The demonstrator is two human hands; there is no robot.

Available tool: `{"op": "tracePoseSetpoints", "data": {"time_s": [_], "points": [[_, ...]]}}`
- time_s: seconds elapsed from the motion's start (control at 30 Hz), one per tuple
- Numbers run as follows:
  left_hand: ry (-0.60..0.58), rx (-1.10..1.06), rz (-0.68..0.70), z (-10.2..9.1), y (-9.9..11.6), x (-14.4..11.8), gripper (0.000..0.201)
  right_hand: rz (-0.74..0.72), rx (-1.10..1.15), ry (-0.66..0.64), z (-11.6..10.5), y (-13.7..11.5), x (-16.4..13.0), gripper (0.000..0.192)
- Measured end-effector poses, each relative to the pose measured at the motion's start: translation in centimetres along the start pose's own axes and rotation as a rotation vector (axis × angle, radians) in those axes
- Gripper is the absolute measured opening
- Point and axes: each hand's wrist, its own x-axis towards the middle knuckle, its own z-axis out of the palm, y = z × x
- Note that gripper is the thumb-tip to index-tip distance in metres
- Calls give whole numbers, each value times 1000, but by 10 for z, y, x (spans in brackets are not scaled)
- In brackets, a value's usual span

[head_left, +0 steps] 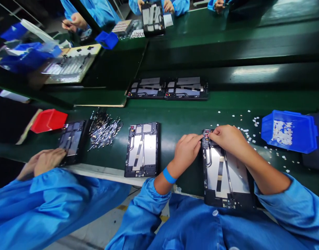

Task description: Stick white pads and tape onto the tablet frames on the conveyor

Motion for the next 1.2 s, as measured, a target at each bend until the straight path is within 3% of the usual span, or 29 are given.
{"op": "tracePoseSetpoints", "data": {"time_s": [0.47, 0.73, 0.87, 1.0, 1.07, 1.2], "points": [[-20, 38, 44, 4, -1, 0, 34, -31, -66, -70, -5, -7, 8, 29], [-150, 360, 112, -5, 7, 3, 37, -53, -112, -89, -3, -6, 13, 25], [-250, 520, 204, -19, 22, 10, 37, -167, -21, 36, 6, 10, 0, 22], [-343, 524, 286, -28, 22, 24, 30, -492, 44, 225, 21, 36, -20, 25], [-373, 484, 289, -31, 13, 31, 28, -638, -23, 234, 27, 47, -27, 32], [-399, 417, 297, -35, -4, 40, 33, -727, -197, 216, 27, 54, -34, 40]]}}
